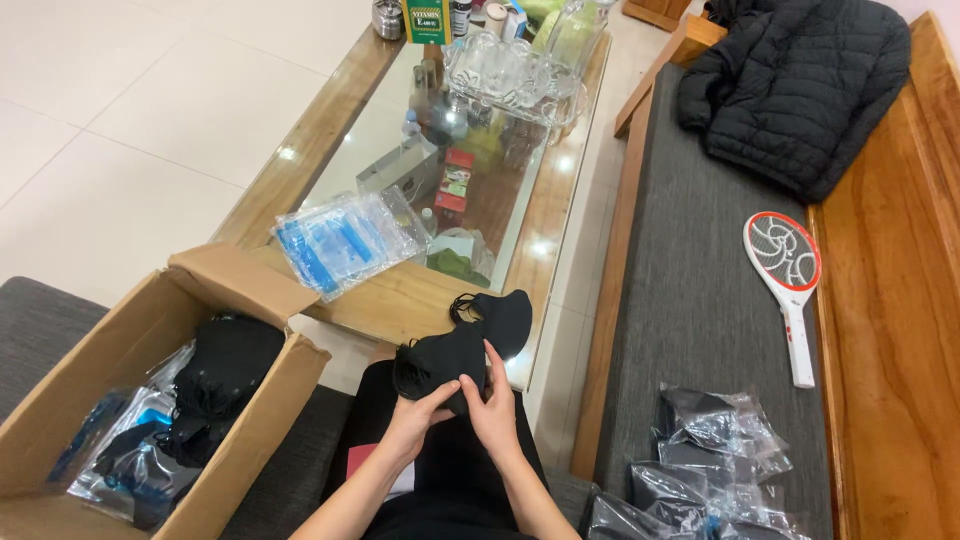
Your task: Inspecting and packaging black face masks into individual plastic sleeves
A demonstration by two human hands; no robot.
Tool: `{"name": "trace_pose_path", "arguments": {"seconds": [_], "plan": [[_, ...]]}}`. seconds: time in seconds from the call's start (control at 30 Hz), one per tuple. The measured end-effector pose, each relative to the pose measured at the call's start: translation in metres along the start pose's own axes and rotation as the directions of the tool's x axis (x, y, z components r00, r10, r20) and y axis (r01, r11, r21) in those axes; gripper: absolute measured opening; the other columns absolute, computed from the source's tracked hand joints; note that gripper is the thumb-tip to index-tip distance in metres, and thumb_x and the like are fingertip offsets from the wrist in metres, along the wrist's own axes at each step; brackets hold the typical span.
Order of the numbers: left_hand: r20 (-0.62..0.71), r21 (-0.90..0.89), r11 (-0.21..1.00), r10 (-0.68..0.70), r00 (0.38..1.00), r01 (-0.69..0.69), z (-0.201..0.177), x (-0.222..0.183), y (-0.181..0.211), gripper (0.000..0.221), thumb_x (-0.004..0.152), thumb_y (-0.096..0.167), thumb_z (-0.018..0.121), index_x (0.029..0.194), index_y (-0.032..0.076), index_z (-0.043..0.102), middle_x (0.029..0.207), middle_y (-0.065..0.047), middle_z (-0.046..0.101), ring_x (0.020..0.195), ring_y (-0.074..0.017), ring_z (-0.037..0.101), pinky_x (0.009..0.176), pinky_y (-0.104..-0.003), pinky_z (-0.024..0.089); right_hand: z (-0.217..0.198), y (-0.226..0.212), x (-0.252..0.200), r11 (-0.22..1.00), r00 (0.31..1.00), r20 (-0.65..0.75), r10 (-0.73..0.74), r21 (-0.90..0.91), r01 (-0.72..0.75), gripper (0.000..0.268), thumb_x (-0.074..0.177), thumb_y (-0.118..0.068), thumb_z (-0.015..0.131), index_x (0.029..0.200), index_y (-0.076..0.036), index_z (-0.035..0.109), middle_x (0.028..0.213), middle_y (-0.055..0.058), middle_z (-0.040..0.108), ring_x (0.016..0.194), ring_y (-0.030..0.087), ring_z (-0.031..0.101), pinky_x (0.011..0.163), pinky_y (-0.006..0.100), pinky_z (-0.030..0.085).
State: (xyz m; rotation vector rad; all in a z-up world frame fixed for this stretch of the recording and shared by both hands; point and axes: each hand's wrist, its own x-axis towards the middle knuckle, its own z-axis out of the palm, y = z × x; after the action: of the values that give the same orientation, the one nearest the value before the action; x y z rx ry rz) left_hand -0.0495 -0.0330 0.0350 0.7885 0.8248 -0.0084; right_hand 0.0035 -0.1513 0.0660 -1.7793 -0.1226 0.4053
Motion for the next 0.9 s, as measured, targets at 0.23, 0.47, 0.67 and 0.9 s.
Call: {"name": "trace_pose_path", "arguments": {"seconds": [0.23, 0.47, 0.67, 0.9], "plan": [[-0.038, -0.005, 0.997, 0.083, 0.996, -0.083, -0.022, 0.007, -0.037, 0.051, 0.081, 0.002, 0.079, 0.129, 0.014, 0.069, 0.122, -0.009, 0.076, 0.104, -0.021, 0.071, 0.076, -0.038, 0.061, 0.001, 0.035, -0.018, 0.932, 0.982, -0.047, -0.185, -0.326, 0.16, 0.066, 0.094, -0.033, 0.063, 0.154, -0.02, 0.042, 0.152, 0.005, 0.056, 0.084, 0.013, 0.066, 0.071, 0.028, 0.049], [-0.125, 0.101, 0.979, 0.189, 0.974, -0.177, -0.024, 0.008, -0.054, 0.055, 0.075, 0.009, 0.092, 0.125, 0.003, 0.069, 0.109, -0.01, 0.074, 0.087, -0.0247, 0.073, 0.071, -0.045, 0.065, 0.001, 0.043, -0.034, 0.81, 0.899, -0.003, -0.437, -0.436, 0.393, 0.058, 0.098, -0.017, 0.061, 0.153, -0.007, 0.045, 0.134, 0.019, 0.059, 0.122, 0.039, 0.057, 0.101, 0.048, 0.048], [-0.148, 0.122, 0.961, 0.264, 0.953, -0.247, -0.03, -0.001, -0.054, 0.054, 0.075, 0.008, 0.093, 0.123, 0.0, 0.069, 0.107, -0.012, 0.073, 0.086, -0.0242, 0.07, 0.069, -0.044, 0.064, 0.005, 0.046, -0.041, 0.744, 0.834, -0.037, -0.551, -0.475, 0.47, 0.048, 0.095, -0.013, 0.066, 0.142, -0.004, 0.056, 0.129, 0.016, 0.056, 0.118, 0.036, 0.053, 0.099, 0.046, 0.045], [-0.125, 0.049, 0.967, 0.253, 0.96, -0.248, -0.058, 0.046, -0.098, 0.062, 0.072, 0.011, 0.096, 0.127, 0.007, 0.068, 0.111, -0.008, 0.073, 0.09, -0.0241, 0.072, 0.071, -0.045, 0.065, 0.015, 0.088, -0.027, 0.774, 0.839, -0.054, -0.541, -0.423, 0.472, 0.014, 0.096, -0.018, 0.07, 0.108, -0.011, 0.071, 0.088, -0.001, 0.062, 0.089, 0.018, 0.059, 0.068, 0.024, 0.052]]}}
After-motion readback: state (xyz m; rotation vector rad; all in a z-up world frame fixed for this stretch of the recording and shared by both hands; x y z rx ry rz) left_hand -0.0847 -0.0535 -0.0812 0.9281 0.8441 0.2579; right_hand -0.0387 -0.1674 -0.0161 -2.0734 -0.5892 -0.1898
